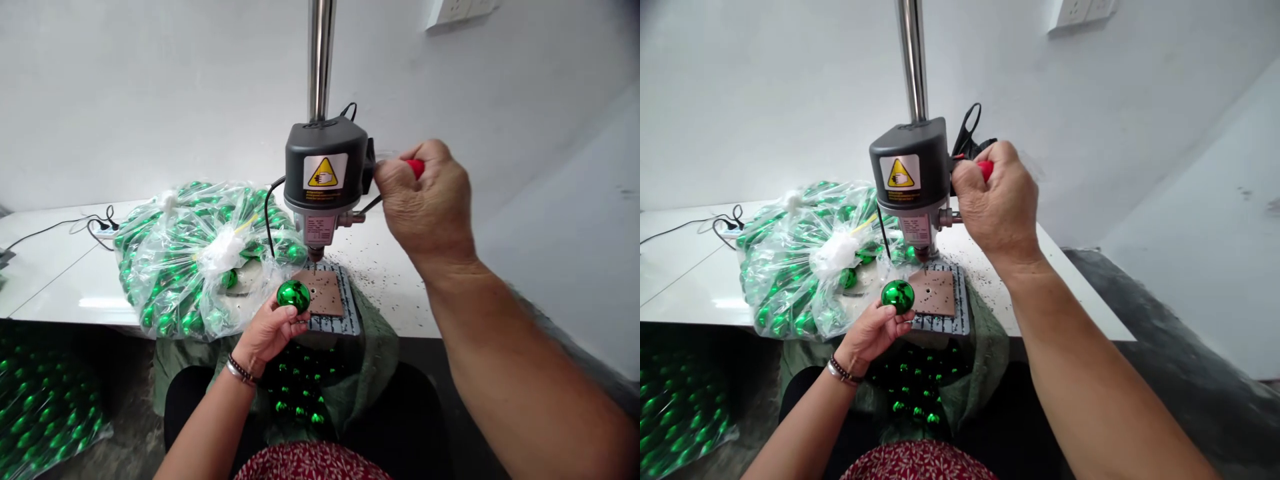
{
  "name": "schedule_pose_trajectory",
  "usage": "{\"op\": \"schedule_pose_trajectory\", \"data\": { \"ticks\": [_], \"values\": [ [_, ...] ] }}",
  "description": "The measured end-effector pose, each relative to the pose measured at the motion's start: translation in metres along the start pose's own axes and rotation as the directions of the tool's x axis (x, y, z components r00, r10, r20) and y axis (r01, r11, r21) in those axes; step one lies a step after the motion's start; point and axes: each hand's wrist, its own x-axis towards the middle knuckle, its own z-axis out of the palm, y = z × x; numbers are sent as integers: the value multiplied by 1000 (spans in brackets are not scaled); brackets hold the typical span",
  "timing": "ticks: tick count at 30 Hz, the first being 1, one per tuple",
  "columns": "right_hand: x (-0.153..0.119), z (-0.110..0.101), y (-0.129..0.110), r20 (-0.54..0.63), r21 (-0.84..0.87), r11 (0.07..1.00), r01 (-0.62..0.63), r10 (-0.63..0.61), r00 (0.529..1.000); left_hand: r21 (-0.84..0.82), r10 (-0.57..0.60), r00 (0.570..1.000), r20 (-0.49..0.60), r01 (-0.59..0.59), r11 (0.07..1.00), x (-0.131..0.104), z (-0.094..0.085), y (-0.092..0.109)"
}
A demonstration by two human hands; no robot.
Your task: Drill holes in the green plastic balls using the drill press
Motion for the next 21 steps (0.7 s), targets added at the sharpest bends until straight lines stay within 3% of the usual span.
{"op": "schedule_pose_trajectory", "data": {
  "ticks": [2, 4, 6, 8, 10, 14, 21],
  "values": [
    [1, -1, -2, 14, -14, 1000, -17, 18, 1000, 128, 10, 999, -32, -6, 992, 7, 4, -2],
    [1, -1, -4, 30, -39, 997, -62, 63, 998, 369, 119, 992, -36, -97, 924, 13, 5, 0],
    [1, -1, -7, 37, -51, 994, -98, 100, 994, 612, 259, 966, -13, -197, 766, 19, 2, 4],
    [1, -1, -7, 34, -34, 994, -100, 101, 994, 752, 343, 939, -3, -224, 620, 25, -3, 8],
    [1, -1, -6, 25, -6, 997, -73, 74, 997, 798, 364, 931, 4, -222, 561, 32, -7, 11],
    [1, -1, -3, 20, 11, 1000, -24, 23, 1000, 805, 358, 933, 46, -247, 540, 43, -9, 13],
    [1, -2, -5, 30, 11, 998, -61, 61, 998, 839, 368, 930, 1, -201, 505, 60, -6, 2]
  ]
}}
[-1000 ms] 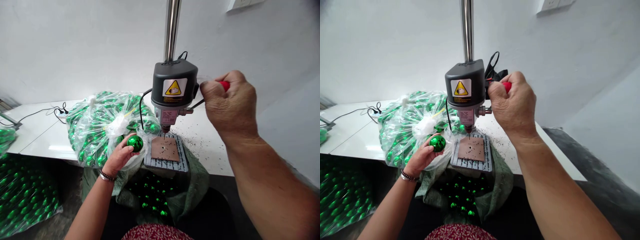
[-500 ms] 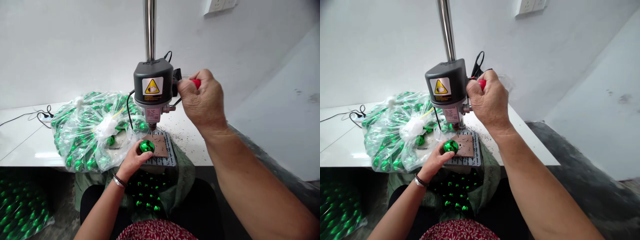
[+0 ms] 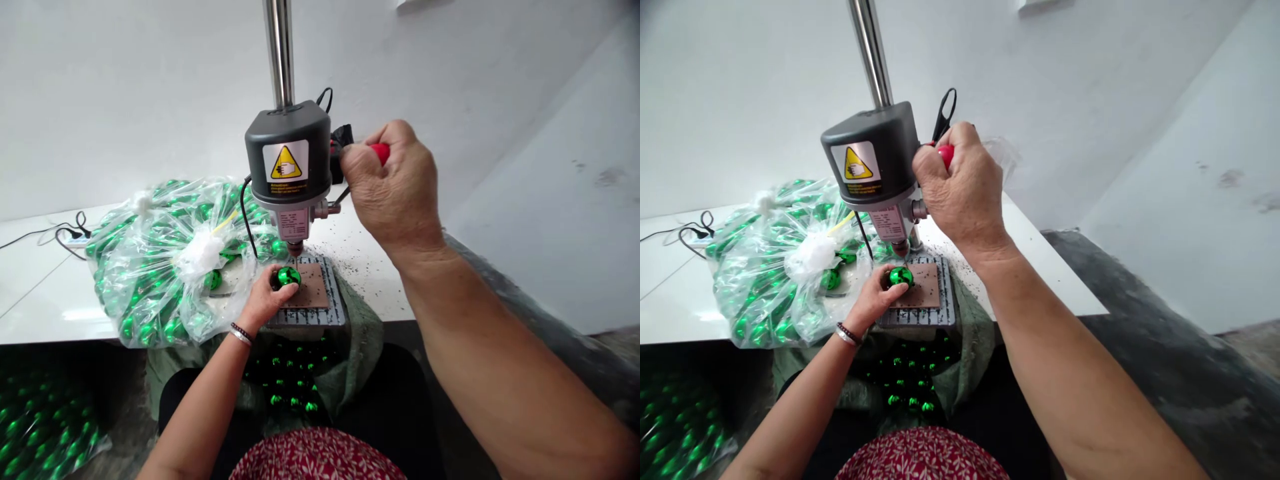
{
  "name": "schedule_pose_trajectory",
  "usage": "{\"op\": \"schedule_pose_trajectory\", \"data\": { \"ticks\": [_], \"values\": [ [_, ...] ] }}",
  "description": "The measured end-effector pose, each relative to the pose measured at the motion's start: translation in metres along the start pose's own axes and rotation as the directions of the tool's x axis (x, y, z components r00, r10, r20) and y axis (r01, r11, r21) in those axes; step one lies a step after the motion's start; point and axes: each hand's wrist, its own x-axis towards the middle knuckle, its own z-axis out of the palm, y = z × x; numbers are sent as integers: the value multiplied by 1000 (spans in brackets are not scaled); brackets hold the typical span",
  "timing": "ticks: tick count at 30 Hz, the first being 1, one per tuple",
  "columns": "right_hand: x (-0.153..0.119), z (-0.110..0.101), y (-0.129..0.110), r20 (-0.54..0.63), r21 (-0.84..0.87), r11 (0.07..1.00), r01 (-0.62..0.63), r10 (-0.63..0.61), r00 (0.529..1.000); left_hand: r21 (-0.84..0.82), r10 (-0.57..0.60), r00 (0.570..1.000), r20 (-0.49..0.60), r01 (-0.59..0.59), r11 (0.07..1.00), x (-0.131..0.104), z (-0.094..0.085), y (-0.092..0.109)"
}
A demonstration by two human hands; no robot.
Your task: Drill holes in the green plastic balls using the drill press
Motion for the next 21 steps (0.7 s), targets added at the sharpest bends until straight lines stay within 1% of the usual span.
{"op": "schedule_pose_trajectory", "data": {
  "ticks": [4, 8, 12, 14, 17, 21],
  "values": [
    [0, 0, 0, 19, -22, 1000, 5, -4, 1000, 32, -50, 995, -84, 53, 998, 5, 6, -3],
    [0, -1, 0, 22, -38, 999, 9, -8, 1000, 98, -64, 994, -87, 73, 993, 8, 9, 0],
    [0, -3, -1, 30, -43, 999, 3, -2, 1000, 117, -93, 990, -110, 106, 987, 10, 12, 3],
    [1, -3, -1, 32, -42, 999, -3, 4, 999, 122, -94, 990, -107, 107, 987, 10, 12, 4],
    [1, -4, -1, 32, -36, 999, -3, 4, 999, 156, -80, 995, -66, 89, 984, 9, 12, 6],
    [0, -3, 0, 27, -21, 1000, 12, -11, 1000, 287, -44, 999, -15, 47, 957, 3, 15, 11]
  ]
}}
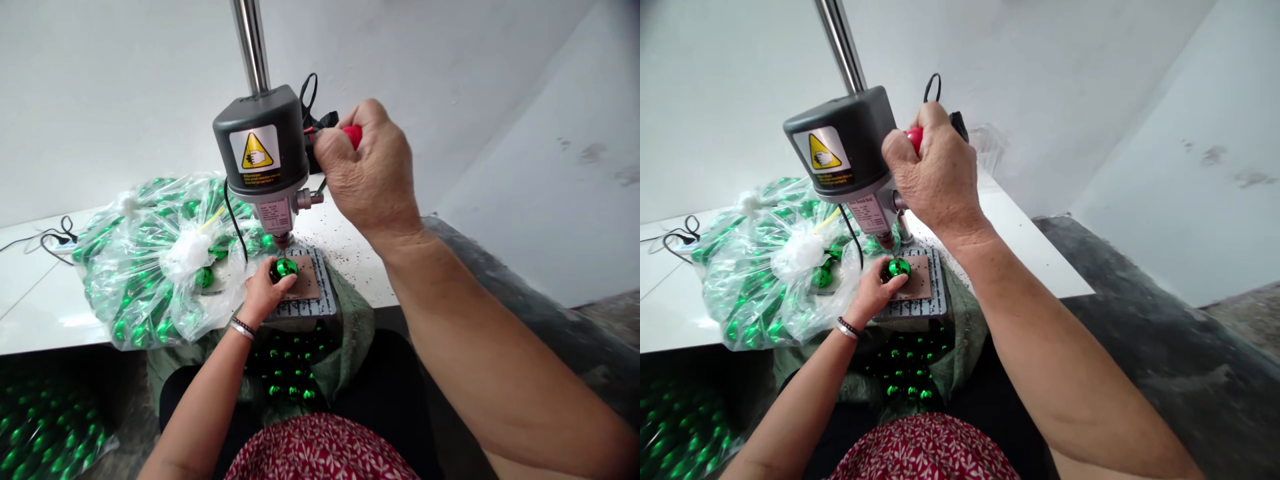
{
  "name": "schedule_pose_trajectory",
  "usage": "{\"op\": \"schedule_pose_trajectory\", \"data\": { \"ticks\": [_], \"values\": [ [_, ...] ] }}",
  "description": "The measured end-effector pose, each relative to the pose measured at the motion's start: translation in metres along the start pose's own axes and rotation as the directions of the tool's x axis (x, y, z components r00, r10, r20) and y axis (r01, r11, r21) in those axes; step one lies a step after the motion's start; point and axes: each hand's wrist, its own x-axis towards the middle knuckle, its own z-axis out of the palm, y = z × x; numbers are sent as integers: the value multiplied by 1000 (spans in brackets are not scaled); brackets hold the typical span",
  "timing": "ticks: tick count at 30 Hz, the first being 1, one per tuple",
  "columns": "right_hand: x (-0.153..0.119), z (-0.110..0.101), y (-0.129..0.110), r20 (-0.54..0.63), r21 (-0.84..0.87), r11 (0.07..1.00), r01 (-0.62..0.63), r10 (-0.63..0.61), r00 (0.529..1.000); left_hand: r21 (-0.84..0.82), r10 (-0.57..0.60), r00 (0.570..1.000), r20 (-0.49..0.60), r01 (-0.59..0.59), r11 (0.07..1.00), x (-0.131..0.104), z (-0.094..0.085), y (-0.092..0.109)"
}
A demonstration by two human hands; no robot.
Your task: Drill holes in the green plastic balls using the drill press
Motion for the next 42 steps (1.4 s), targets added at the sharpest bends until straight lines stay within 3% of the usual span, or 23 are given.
{"op": "schedule_pose_trajectory", "data": {
  "ticks": [5, 14, 21, 29, 42],
  "values": [
    [0, 0, 0, -6, -1, 1000, 10, -10, 1000, 158, 71, 997, -43, -64, 985, -4, 7, 3],
    [-18, 0, 13, -67, 47, 991, 121, -118, 991, 228, 24, 997, -67, -8, 974, -11, 16, 6],
    [-39, -4, 22, -60, -21, 986, 165, -166, 984, 239, 52, 995, -89, -29, 971, -12, 20, 2],
    [-42, -6, 24, -40, -59, 983, 172, -174, 984, 230, 51, 992, -116, -23, 973, -13, 23, 0],
    [-50, -6, 28, -53, 16, 987, 158, -157, 986, 229, 67, 987, -147, -32, 973, -15, 26, 0]
  ]
}}
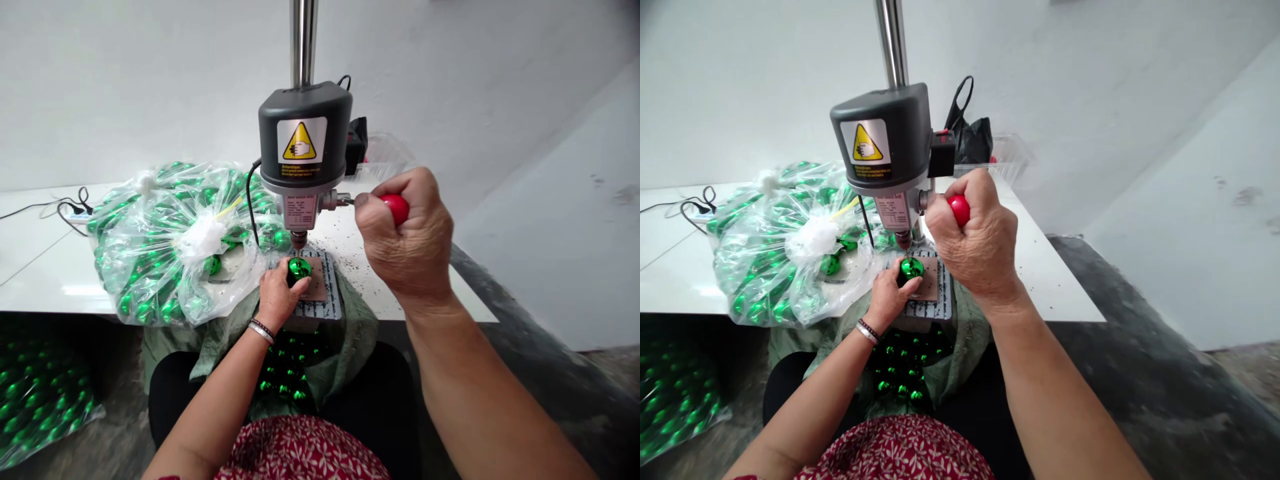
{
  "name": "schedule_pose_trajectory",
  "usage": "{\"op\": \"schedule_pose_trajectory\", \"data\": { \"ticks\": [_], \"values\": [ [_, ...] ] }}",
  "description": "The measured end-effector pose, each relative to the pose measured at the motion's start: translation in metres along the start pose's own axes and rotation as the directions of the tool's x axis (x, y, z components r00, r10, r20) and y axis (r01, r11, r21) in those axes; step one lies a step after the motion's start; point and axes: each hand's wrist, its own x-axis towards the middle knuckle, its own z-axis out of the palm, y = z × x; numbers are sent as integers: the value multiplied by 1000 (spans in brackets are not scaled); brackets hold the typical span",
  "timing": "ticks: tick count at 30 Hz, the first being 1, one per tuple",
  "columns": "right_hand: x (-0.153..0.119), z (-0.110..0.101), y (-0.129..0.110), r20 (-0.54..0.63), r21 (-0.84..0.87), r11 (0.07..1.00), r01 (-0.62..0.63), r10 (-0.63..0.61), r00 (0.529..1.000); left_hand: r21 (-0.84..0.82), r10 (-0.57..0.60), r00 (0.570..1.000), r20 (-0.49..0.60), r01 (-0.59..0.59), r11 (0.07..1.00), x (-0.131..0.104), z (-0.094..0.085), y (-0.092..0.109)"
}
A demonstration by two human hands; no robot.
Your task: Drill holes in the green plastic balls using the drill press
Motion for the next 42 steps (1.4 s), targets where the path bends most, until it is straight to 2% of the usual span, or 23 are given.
{"op": "schedule_pose_trajectory", "data": {
  "ticks": [6, 13, 21, 28, 31, 34, 36, 39, 42],
  "values": [
    [-7, 0, 5, 14, -13, 998, 57, -57, 998, -10, -11, 1000, -3, 11, 1000, -1, 1, 0],
    [-21, 3, 13, -34, -55, 984, 167, -169, 985, -37, -5, 1000, -14, 4, 999, -1, 1, 0],
    [-31, 9, 22, -84, -56, 982, 180, -184, 979, -66, -31, 999, -15, 30, 997, -2, 3, 0],
    [-51, 15, 35, -117, -31, 975, 219, -221, 968, -83, -43, 999, -10, 42, 996, -3, 3, 0],
    [-37, 14, 25, -144, 9, 984, 176, -173, 974, -97, -41, 999, -12, 39, 995, -2, 3, 0],
    [0, 13, 5, -127, 47, 995, 88, -82, 989, -209, -36, 999, -29, 29, 978, -2, 4, 0],
    [27, 13, -7, -52, 64, 996, -57, 60, 997, -321, -33, 999, -36, 20, 947, -5, 2, -1],
    [51, 13, -16, -35, 5, 982, -191, 191, 981, -415, 4, 1000, -6, -6, 910, -18, -11, -3],
    [53, 14, -16, -42, 9, 983, -185, 185, 982, -407, 93, 993, 79, -53, 912, -39, -33, -11]
  ]
}}
